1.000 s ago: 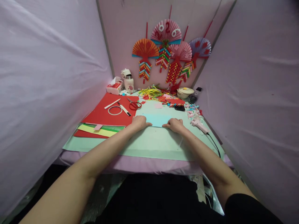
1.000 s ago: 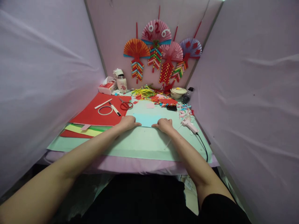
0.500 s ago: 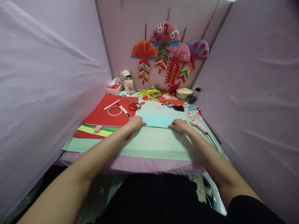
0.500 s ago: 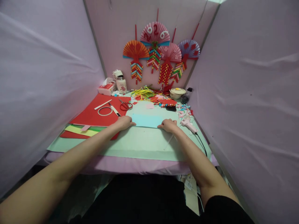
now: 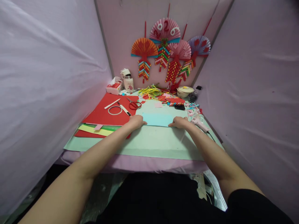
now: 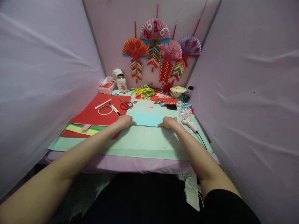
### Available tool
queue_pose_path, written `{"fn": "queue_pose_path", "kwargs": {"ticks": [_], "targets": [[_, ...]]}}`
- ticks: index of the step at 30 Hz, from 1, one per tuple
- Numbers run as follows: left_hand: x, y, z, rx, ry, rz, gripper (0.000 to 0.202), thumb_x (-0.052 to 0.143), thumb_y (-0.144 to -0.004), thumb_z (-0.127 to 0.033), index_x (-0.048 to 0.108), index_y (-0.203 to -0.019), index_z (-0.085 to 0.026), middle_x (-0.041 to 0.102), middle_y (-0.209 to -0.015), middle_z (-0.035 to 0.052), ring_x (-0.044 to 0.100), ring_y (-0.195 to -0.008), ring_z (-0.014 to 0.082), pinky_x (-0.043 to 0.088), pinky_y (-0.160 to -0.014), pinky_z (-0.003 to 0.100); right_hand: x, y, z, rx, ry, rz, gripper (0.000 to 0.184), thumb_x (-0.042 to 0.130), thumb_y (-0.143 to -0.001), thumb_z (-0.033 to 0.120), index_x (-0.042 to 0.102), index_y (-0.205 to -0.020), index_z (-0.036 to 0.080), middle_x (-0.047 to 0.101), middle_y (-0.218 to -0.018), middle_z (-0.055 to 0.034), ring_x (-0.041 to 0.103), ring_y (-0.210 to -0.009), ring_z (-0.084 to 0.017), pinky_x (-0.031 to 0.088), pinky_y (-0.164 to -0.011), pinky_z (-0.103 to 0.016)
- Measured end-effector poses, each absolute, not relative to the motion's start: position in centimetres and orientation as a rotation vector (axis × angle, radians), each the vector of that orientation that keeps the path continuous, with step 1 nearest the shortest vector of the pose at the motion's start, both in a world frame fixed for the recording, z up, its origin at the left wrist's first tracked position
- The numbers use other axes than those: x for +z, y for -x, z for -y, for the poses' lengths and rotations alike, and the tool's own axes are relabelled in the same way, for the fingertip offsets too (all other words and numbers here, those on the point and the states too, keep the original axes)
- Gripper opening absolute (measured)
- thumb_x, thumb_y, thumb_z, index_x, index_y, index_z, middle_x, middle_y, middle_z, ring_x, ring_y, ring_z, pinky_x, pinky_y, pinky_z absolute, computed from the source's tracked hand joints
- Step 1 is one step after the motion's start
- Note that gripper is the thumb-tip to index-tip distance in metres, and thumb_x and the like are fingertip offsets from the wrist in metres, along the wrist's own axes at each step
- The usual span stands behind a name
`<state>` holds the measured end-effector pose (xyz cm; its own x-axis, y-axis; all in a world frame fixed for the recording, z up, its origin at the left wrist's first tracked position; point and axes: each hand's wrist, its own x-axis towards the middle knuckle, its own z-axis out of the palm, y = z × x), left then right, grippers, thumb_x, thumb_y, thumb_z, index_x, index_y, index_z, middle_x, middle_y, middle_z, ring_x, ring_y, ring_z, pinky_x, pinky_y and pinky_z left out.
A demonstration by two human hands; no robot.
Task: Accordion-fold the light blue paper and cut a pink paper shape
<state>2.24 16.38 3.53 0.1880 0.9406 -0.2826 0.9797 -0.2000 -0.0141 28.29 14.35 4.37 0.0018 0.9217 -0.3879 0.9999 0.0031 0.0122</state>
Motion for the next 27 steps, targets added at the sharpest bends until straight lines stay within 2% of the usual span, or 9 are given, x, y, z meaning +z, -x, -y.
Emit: {"fn": "queue_pose_path", "kwargs": {"ticks": [9, 12, 14, 16, 18, 21, 24, 27], "targets": [[3.9, -2.7, -15.9, -0.331, -2.25, -1.931, 0.049, 0.057, -0.087, -0.053, 0.07, -0.107, -0.011, 0.068, -0.11, 0.0215, 0.062, -0.104, 0.0346, 0.045, -0.089, 0.039, 4.8, -28.0, -14.3, -0.366, -1.996, -1.974, 0.04, 0.059, -0.085, 0.055, 0.07, -0.092, 0.016, 0.068, -0.106, -0.0128, 0.06, -0.102, -0.029, 0.032, -0.095, -0.045], [3.8, -2.6, -14.4, -0.177, -2.363, -1.948, 0.043, 0.055, -0.09, -0.048, 0.068, -0.109, -0.012, 0.065, -0.113, 0.02, 0.058, -0.108, 0.0337, 0.042, -0.09, 0.04, 4.2, -28.3, -13.5, -0.267, -2.056, -2.044, 0.04, 0.06, -0.084, 0.056, 0.07, -0.088, 0.017, 0.068, -0.103, -0.0121, 0.059, -0.102, -0.029, 0.033, -0.091, -0.042], [3.4, -2.5, -13.3, 0.039, -2.53, -1.888, 0.032, 0.053, -0.092, -0.036, 0.065, -0.11, -0.013, 0.062, -0.113, 0.0178, 0.056, -0.107, 0.031, 0.042, -0.087, 0.038, 3.6, -28.4, -12.7, -0.13, -2.103, -2.192, 0.035, 0.06, -0.085, 0.051, 0.068, -0.091, 0.018, 0.066, -0.105, -0.0114, 0.057, -0.103, -0.027, 0.034, -0.087, -0.037], [2.8, -2.7, -12.4, 0.184, -2.69, -1.703, 0.024, 0.047, -0.094, -0.023, 0.064, -0.109, -0.015, 0.06, -0.109, 0.0142, 0.054, -0.104, 0.0265, 0.042, -0.084, 0.035, 2.7, -28.3, -11.7, -0.042, -2.089, -2.378, 0.025, 0.059, -0.089, 0.041, 0.065, -0.099, 0.018, 0.065, -0.106, -0.0097, 0.056, -0.101, -0.023, 0.035, -0.081, -0.031], [2.3, -3.1, -11.6, 0.203, -2.789, -1.512, 0.027, 0.042, -0.094, -0.017, 0.063, -0.112, -0.018, 0.059, -0.105, 0.0114, 0.052, -0.101, 0.0239, 0.042, -0.083, 0.033, 1.9, -28.1, -10.6, -0.031, -2.002, -2.518, 0.021, 0.052, -0.093, 0.031, 0.062, -0.108, 0.02, 0.065, -0.106, -0.008, 0.056, -0.097, -0.02, 0.034, -0.076, -0.027], [2.0, -3.7, -10.9, 0.138, -2.859, -1.394, 0.034, 0.042, -0.096, -0.019, 0.057, -0.125, -0.025, 0.057, -0.105, 0.0097, 0.051, -0.101, 0.0239, 0.04, -0.08, 0.032, 1.4, -27.4, -9.2, 0.067, -1.839, -2.574, 0.033, 0.04, -0.097, 0.023, 0.056, -0.126, 0.025, 0.063, -0.108, -0.0072, 0.055, -0.097, -0.019, 0.033, -0.074, -0.026], [2.1, -4.0, -10.4, 0.061, -2.9, -1.379, 0.038, 0.041, -0.097, -0.021, 0.051, -0.133, -0.029, 0.056, -0.11, 0.0099, 0.051, -0.103, 0.025, 0.039, -0.079, 0.032, 1.5, -26.9, -8.5, 0.144, -1.663, -2.555, 0.048, 0.034, -0.098, 0.021, 0.039, -0.144, 0.033, 0.062, -0.109, -0.0073, 0.055, -0.097, -0.02, 0.033, -0.074, -0.027], [2.3, -4.1, -10.2, 0.014, -2.905, -1.387, 0.042, 0.039, -0.098, -0.021, 0.047, -0.138, -0.031, 0.055, -0.113, 0.0101, 0.051, -0.104, 0.0253, 0.039, -0.08, 0.033, 1.8, -26.6, -8.6, 0.172, -1.556, -2.527, 0.055, 0.031, -0.098, 0.02, 0.027, -0.15, 0.039, 0.061, -0.11, -0.0071, 0.056, -0.094, -0.02, 0.034, -0.075, -0.028]]}}
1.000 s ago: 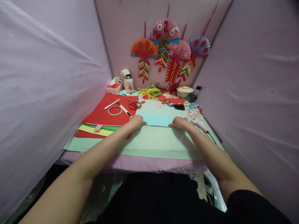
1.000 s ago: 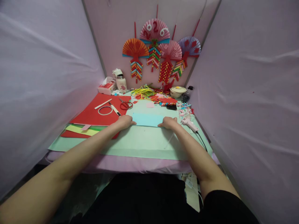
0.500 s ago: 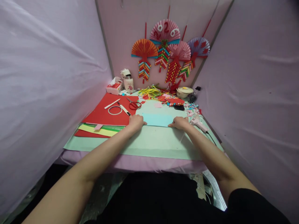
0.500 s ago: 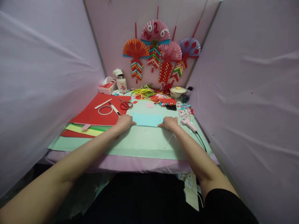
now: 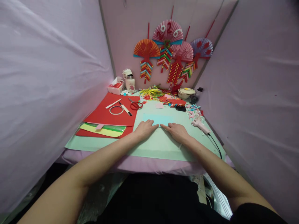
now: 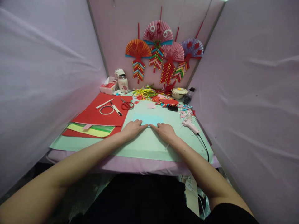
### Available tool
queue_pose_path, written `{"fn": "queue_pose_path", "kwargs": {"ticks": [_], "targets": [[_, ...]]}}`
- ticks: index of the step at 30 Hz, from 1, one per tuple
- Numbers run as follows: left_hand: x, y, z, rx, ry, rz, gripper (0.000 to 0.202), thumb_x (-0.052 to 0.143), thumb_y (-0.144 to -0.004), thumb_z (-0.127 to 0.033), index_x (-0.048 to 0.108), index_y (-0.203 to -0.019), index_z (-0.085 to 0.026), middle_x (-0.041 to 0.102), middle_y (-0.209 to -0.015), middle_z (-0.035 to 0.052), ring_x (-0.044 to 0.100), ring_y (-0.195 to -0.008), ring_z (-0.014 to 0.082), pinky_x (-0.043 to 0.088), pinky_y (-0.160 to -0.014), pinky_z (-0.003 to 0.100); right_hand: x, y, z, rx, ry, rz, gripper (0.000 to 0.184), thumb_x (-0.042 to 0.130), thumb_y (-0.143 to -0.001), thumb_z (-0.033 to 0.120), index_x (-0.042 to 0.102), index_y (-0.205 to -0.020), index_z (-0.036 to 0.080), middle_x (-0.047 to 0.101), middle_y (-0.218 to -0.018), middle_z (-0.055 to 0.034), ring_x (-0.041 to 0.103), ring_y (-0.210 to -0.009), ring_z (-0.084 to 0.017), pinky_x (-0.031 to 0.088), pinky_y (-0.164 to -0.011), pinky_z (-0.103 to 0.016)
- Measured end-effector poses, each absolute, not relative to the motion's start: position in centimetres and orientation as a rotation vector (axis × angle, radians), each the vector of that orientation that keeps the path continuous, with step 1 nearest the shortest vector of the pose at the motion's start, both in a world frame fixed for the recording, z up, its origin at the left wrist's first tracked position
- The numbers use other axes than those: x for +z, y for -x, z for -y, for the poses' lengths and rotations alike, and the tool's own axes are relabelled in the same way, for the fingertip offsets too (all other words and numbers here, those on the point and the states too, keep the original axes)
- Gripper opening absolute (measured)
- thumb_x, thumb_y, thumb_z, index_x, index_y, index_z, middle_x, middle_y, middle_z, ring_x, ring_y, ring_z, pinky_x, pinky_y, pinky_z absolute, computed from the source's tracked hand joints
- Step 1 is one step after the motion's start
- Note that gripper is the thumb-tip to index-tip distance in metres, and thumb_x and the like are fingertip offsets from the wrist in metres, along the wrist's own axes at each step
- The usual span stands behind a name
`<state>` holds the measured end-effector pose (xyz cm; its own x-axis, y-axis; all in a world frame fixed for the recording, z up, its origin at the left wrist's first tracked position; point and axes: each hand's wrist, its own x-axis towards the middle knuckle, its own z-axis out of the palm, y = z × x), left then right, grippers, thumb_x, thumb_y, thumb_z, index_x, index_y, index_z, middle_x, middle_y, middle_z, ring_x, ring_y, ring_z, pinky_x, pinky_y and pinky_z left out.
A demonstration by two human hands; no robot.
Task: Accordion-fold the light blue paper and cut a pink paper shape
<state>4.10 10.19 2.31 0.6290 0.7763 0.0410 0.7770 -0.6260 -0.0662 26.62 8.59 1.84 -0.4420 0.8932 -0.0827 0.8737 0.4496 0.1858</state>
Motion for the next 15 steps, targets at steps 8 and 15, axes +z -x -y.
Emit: {"fn": "queue_pose_path", "kwargs": {"ticks": [8, 15], "targets": [[2.3, -4.9, -10.3, -0.041, 2.766, 1.358, 0.036, 0.039, -0.098, -0.021, 0.056, -0.129, -0.029, 0.054, -0.115, 0.0111, 0.048, -0.11, 0.0278, 0.04, -0.084, 0.036, 2.6, -25.4, -8.3, 0.202, -1.552, -2.484, 0.053, 0.033, -0.097, 0.019, 0.034, -0.147, 0.036, 0.059, -0.114, -0.0096, 0.054, -0.101, -0.024, 0.036, -0.074, -0.031], [2.3, -5.9, -9.2, -0.039, 2.779, 1.327, 0.031, 0.035, -0.097, -0.014, 0.059, -0.116, -0.015, 0.054, -0.113, 0.014, 0.048, -0.107, 0.0264, 0.045, -0.08, 0.035, 2.4, -24.0, -7.2, 0.287, -1.544, -2.531, 0.043, 0.032, -0.097, 0.017, 0.044, -0.138, 0.018, 0.055, -0.121, -0.0148, 0.049, -0.108, -0.025, 0.041, -0.079, -0.033]]}}
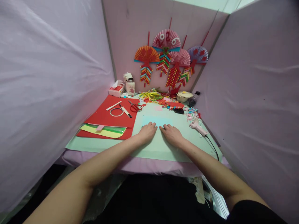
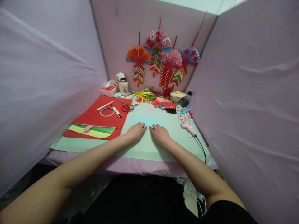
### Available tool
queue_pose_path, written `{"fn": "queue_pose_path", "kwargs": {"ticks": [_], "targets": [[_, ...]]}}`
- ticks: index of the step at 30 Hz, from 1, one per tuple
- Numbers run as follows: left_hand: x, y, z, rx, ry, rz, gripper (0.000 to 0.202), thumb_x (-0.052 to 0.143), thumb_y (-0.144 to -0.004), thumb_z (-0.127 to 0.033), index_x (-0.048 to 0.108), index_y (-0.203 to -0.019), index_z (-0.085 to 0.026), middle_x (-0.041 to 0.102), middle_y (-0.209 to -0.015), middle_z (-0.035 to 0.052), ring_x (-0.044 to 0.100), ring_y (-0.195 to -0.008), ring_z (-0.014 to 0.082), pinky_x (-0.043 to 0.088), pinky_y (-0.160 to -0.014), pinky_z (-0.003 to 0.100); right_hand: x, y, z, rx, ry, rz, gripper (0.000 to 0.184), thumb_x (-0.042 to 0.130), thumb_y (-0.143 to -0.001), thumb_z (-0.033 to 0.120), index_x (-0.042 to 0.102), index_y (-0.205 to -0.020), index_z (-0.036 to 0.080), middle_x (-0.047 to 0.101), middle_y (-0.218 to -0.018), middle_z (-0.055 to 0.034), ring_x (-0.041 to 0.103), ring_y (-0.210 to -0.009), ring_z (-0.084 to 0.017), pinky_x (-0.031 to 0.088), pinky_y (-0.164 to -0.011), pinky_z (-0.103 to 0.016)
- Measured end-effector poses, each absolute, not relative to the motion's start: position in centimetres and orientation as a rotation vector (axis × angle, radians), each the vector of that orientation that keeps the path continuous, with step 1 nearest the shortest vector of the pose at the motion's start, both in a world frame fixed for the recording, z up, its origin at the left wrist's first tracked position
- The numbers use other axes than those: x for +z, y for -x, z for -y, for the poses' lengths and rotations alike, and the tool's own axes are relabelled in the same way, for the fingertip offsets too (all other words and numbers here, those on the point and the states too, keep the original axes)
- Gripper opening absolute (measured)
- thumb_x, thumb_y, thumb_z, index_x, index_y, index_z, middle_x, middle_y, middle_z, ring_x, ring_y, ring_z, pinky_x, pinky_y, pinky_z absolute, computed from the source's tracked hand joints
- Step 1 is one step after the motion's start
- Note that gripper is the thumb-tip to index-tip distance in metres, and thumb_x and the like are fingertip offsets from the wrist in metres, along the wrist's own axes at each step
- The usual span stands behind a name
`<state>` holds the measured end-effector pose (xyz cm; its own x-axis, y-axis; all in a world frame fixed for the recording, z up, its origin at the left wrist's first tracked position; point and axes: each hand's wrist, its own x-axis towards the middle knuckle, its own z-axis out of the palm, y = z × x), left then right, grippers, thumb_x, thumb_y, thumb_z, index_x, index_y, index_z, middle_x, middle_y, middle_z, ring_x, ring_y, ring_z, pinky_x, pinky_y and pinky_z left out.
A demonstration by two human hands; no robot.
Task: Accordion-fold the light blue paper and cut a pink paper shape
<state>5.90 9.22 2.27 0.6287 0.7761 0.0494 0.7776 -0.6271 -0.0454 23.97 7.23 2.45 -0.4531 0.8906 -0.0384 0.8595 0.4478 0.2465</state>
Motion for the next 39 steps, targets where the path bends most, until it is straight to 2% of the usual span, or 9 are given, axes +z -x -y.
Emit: {"fn": "queue_pose_path", "kwargs": {"ticks": [7, 11, 14, 17, 23, 31, 39], "targets": [[0.8, -4.8, -9.3, -0.162, 2.802, 1.332, 0.038, 0.037, -0.091, -0.005, 0.054, -0.122, -0.015, 0.053, -0.117, 0.0136, 0.045, -0.107, 0.0252, 0.046, -0.087, 0.036, 1.6, -24.9, -7.0, 0.277, -1.622, -2.525, 0.045, 0.034, -0.094, 0.011, 0.044, -0.137, 0.017, 0.054, -0.124, -0.0139, 0.047, -0.109, -0.025, 0.041, -0.084, -0.032], [1.1, -5.3, -9.1, -0.123, 2.772, 1.367, 0.032, 0.038, -0.091, -0.006, 0.057, -0.115, -0.014, 0.054, -0.112, 0.0142, 0.047, -0.104, 0.0259, 0.046, -0.086, 0.036, 1.7, -24.6, -6.8, 0.267, -1.672, -2.506, 0.043, 0.036, -0.094, 0.012, 0.047, -0.135, 0.017, 0.054, -0.124, -0.0143, 0.048, -0.108, -0.026, 0.04, -0.083, -0.033], [1.3, -5.4, -8.6, -0.133, 2.75, 1.435, 0.037, 0.038, -0.087, -0.002, 0.057, -0.116, -0.014, 0.054, -0.112, 0.0144, 0.047, -0.104, 0.0259, 0.047, -0.082, 0.035, 1.6, -24.9, -6.5, 0.274, -1.727, -2.492, 0.04, 0.034, -0.095, 0.013, 0.05, -0.132, 0.016, 0.056, -0.122, -0.015, 0.049, -0.108, -0.025, 0.039, -0.085, -0.033], [1.2, -5.2, -8.4, -0.149, 2.707, 1.491, 0.039, 0.039, -0.082, 0.001, 0.058, -0.113, -0.013, 0.055, -0.112, 0.0149, 0.047, -0.103, 0.0257, 0.046, -0.084, 0.036, 1.2, -25.4, -6.2, 0.284, -1.854, -2.422, 0.039, 0.033, -0.094, 0.013, 0.054, -0.127, 0.013, 0.057, -0.118, -0.0164, 0.051, -0.106, -0.026, 0.039, -0.085, -0.033], [0.8, -5.1, -8.7, -0.11, 2.678, 1.514, 0.035, 0.04, -0.081, 0.001, 0.062, -0.105, -0.011, 0.055, -0.106, 0.0169, 0.048, -0.1, 0.0267, 0.044, -0.087, 0.037, 1.0, -25.9, -6.1, 0.259, -1.88, -2.424, 0.042, 0.035, -0.089, 0.008, 0.056, -0.126, 0.014, 0.058, -0.118, -0.0157, 0.052, -0.103, -0.025, 0.04, -0.083, -0.032], [0.7, -3.1, -9.4, -0.266, 2.773, 1.415, 0.034, 0.035, -0.092, -0.008, 0.063, -0.111, -0.014, 0.056, -0.108, 0.0132, 0.049, -0.097, 0.0252, 0.044, -0.086, 0.035, 0.8, -26.7, -6.0, 0.176, -1.931, -2.497, 0.046, 0.034, -0.091, 0.01, 0.054, -0.131, 0.018, 0.057, -0.121, -0.0118, 0.051, -0.104, -0.022, 0.04, -0.084, -0.029], [0.0, -2.5, -9.7, -0.402, 2.819, 1.431, 0.036, 0.034, -0.094, -0.01, 0.063, -0.115, -0.014, 0.057, -0.111, 0.0125, 0.05, -0.101, 0.0239, 0.044, -0.089, 0.033, 0.0, -27.0, -6.1, 0.061, -2.016, -2.536, 0.05, 0.034, -0.09, 0.008, 0.053, -0.135, 0.019, 0.056, -0.124, -0.011, 0.049, -0.11, -0.022, 0.038, -0.088, -0.027]]}}
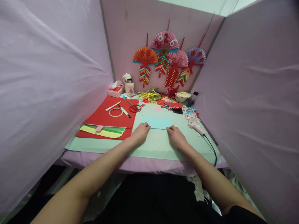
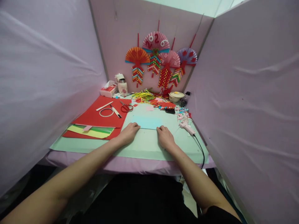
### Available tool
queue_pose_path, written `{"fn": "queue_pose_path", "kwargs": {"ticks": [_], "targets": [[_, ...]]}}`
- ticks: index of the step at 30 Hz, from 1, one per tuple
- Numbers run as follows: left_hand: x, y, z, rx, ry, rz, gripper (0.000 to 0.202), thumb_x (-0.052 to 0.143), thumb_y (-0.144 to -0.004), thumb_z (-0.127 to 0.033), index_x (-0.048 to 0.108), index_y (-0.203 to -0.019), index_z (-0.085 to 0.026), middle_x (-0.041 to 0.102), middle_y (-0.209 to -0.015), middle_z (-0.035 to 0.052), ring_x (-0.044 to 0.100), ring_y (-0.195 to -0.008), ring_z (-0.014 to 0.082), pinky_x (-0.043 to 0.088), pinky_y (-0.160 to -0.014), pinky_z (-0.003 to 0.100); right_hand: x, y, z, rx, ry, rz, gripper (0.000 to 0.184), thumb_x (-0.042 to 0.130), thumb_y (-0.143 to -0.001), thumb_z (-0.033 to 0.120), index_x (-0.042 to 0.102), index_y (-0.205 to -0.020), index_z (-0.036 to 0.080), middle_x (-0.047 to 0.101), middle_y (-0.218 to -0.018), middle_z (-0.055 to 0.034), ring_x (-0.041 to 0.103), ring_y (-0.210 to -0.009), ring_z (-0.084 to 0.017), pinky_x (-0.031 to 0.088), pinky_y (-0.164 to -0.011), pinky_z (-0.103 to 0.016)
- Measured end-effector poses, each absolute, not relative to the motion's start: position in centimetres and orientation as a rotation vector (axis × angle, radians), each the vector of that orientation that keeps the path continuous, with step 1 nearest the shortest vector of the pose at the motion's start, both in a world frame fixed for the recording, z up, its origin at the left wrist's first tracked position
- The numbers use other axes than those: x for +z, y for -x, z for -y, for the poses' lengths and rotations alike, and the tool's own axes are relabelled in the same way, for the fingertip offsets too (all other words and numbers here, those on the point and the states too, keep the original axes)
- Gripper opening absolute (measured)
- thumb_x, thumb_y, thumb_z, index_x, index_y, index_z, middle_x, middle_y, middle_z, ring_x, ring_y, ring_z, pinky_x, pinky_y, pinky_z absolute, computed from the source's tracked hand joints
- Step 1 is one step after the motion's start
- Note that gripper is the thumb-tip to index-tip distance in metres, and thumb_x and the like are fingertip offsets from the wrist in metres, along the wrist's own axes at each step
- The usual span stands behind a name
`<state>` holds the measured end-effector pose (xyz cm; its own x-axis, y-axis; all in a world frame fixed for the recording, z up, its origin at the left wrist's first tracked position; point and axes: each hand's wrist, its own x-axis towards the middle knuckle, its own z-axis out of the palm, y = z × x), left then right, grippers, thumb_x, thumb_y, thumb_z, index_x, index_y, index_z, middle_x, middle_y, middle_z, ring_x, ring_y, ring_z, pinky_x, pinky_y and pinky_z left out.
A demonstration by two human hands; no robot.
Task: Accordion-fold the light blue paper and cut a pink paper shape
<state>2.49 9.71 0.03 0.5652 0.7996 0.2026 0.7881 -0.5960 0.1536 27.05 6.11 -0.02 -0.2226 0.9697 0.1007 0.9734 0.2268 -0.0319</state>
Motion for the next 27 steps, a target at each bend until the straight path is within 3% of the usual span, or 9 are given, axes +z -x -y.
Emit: {"fn": "queue_pose_path", "kwargs": {"ticks": [8, 12, 16, 21, 27], "targets": [[0.1, -2.5, -9.7, 0.454, -2.647, -1.408, 0.034, 0.036, -0.095, -0.013, 0.066, -0.109, -0.016, 0.059, -0.111, 0.0106, 0.052, -0.103, 0.0233, 0.045, -0.086, 0.032, -0.8, -28.0, -7.2, -0.004, 1.736, 2.316, 0.041, 0.039, -0.092, 0.01, 0.065, -0.122, 0.021, 0.06, -0.114, -0.0099, 0.052, -0.103, -0.021, 0.038, -0.085, -0.028], [0.6, -3.2, -9.2, 0.379, -2.702, -1.498, 0.032, 0.035, -0.096, -0.013, 0.067, -0.101, -0.014, 0.059, -0.105, 0.0123, 0.053, -0.099, 0.0235, 0.044, -0.083, 0.032, 0.1, -28.0, -8.1, -0.125, 1.673, 2.387, 0.029, 0.045, -0.095, 0.019, 0.074, -0.098, 0.022, 0.065, -0.098, -0.0076, 0.055, -0.093, -0.019, 0.037, -0.079, -0.028], [1.4, -4.8, -9.4, 0.173, -2.719, -1.604, 0.029, 0.04, -0.094, -0.014, 0.069, -0.094, -0.01, 0.061, -0.101, 0.0167, 0.054, -0.096, 0.0266, 0.044, -0.078, 0.036, 1.1, -27.7, -9.3, -0.314, 1.624, 2.521, 0.025, 0.053, -0.092, 0.021, 0.074, -0.078, 0.021, 0.066, -0.084, -0.0072, 0.056, -0.085, -0.02, 0.033, -0.074, -0.03], [1.5, -6.3, -10.8, 0.22, -2.705, -1.661, 0.023, 0.049, -0.094, -0.023, 0.069, -0.1, -0.014, 0.061, -0.103, 0.0152, 0.055, -0.097, 0.0273, 0.043, -0.072, 0.034, 0.8, -28.2, -9.9, -0.365, 1.595, 2.485, 0.021, 0.051, -0.093, 0.021, 0.07, -0.084, 0.019, 0.067, -0.089, -0.0067, 0.057, -0.088, -0.019, 0.031, -0.074, -0.03], [0.8, -6.0, -12.3, 0.359, -2.766, -1.595, 0.025, 0.048, -0.095, -0.024, 0.071, -0.087, -0.016, 0.063, -0.091, 0.0106, 0.056, -0.088, 0.0234, 0.039, -0.07, 0.033, 0.9, -27.7, -10.5, -0.211, 1.563, 2.338, 0.012, 0.057, -0.092, 0.027, 0.068, -0.094, 0.022, 0.07, -0.096, -0.0039, 0.057, -0.095, -0.02, 0.028, -0.085, -0.034]]}}
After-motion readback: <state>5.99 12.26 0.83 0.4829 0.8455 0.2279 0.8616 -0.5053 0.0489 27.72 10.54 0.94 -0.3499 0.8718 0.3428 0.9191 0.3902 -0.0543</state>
